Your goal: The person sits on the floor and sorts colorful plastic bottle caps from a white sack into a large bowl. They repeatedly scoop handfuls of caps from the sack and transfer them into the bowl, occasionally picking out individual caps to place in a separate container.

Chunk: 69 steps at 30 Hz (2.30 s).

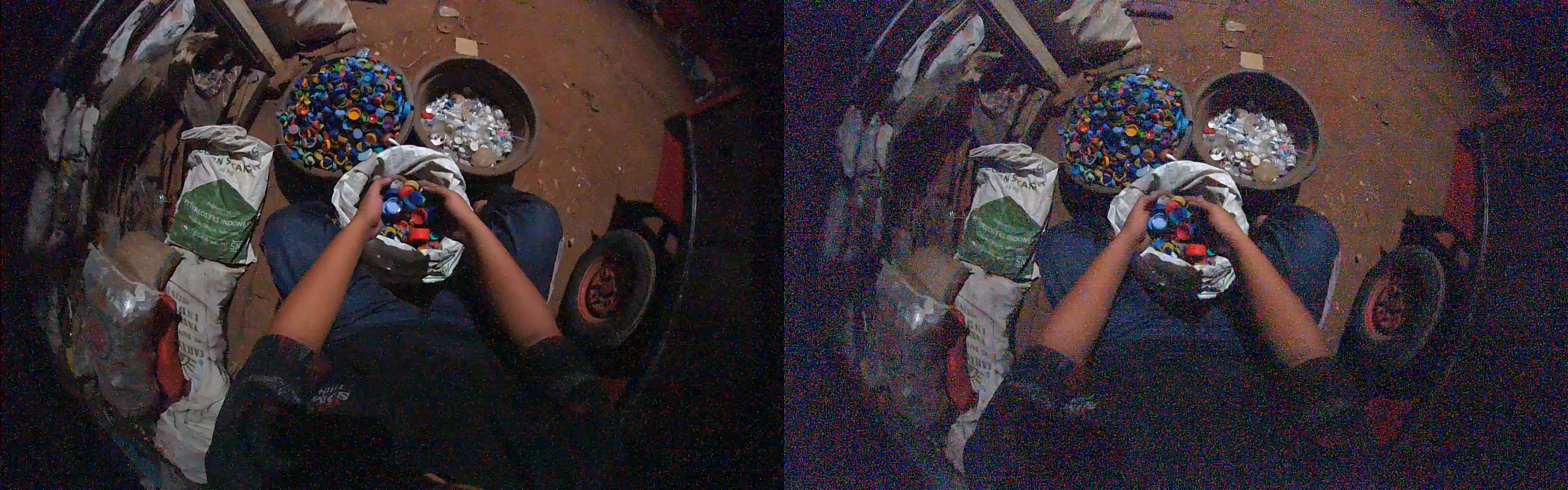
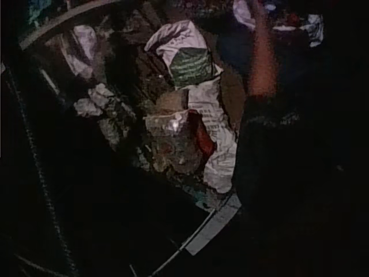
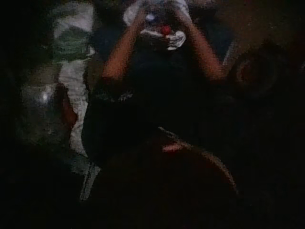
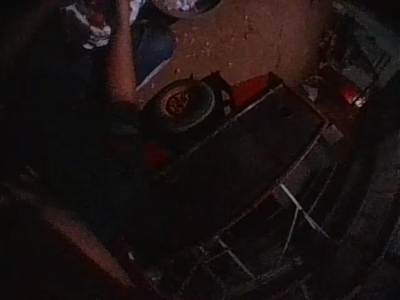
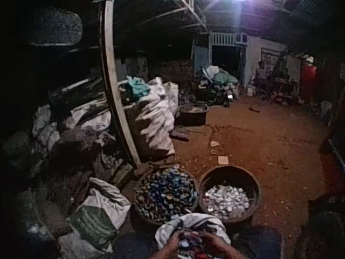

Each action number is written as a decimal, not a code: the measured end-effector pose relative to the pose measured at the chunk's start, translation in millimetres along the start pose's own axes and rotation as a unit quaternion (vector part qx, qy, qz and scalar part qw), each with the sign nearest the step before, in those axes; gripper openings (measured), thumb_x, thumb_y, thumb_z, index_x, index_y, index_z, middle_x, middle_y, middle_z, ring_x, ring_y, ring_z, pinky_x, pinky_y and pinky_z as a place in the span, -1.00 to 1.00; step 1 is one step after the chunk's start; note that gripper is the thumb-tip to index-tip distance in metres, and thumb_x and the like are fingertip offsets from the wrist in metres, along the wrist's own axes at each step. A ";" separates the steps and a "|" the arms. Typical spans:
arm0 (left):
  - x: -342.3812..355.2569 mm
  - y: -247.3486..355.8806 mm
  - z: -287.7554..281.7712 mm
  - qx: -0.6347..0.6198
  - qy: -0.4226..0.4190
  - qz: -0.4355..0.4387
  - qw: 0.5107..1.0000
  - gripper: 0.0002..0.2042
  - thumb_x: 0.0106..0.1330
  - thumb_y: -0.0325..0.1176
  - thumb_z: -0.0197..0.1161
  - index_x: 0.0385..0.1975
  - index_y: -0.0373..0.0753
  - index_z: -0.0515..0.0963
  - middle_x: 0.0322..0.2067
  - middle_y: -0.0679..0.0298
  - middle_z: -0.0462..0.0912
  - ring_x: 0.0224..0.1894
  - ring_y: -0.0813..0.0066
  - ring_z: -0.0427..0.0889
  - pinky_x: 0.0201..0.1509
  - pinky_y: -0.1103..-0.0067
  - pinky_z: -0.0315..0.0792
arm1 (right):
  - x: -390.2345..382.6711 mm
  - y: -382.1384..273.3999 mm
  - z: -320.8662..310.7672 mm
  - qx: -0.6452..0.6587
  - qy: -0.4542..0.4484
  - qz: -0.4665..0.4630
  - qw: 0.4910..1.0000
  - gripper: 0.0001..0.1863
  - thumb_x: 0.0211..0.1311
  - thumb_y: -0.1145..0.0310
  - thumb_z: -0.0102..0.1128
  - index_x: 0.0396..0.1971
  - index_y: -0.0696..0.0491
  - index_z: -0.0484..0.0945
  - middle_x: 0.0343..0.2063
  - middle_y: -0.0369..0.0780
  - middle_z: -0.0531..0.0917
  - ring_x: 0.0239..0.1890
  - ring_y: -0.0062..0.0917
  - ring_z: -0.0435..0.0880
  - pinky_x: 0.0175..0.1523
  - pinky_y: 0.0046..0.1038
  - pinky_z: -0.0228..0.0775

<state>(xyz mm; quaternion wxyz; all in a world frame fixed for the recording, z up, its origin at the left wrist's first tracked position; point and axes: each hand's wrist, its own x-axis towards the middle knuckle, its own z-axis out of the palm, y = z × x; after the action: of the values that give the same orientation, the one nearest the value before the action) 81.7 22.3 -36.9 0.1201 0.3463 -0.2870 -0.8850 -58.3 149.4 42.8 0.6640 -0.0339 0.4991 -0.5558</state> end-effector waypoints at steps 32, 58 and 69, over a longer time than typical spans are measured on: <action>60.1 16.2 3.7 -0.046 0.017 0.130 0.990 -0.78 0.21 -0.23 0.18 -0.20 -0.13 0.45 -0.37 0.31 0.58 -0.38 0.46 0.60 -0.25 0.53 0.53 | 120.7 7.3 -56.9 -0.193 0.002 -0.159 0.968 -0.71 0.23 0.16 0.06 -0.23 0.08 0.50 -0.28 -0.26 0.58 -0.23 -0.54 0.54 -0.06 -0.51 0.35; 55.4 24.6 15.5 -0.034 0.033 0.069 0.996 -0.77 0.19 -0.35 0.19 -0.16 -0.03 0.41 -0.45 0.34 0.54 -0.51 0.55 0.51 -0.54 0.56 0.46 | 97.9 -68.1 -62.5 0.116 0.143 -0.190 0.964 -0.59 0.19 -0.01 0.19 -0.17 0.02 0.46 -0.53 -0.34 0.51 -0.53 -0.56 0.52 -0.43 -0.46 0.45; 47.6 27.9 21.2 -0.006 -0.022 0.056 0.998 -0.77 0.11 -0.30 0.23 -0.23 -0.07 0.45 -0.41 0.37 0.56 -0.46 0.58 0.53 -0.44 0.61 0.47 | 125.8 -47.7 -89.8 -0.103 0.103 -0.207 0.967 -0.56 0.21 0.14 0.20 0.05 0.01 0.47 -0.30 -0.29 0.58 -0.30 -0.54 0.58 -0.32 -0.51 0.44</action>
<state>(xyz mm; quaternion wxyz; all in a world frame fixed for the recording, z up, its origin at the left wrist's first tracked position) 32.9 -10.7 -33.7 0.1647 0.3093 -0.3030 -0.8862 -169.3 79.9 -52.0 0.4724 -0.1471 0.6017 -0.6270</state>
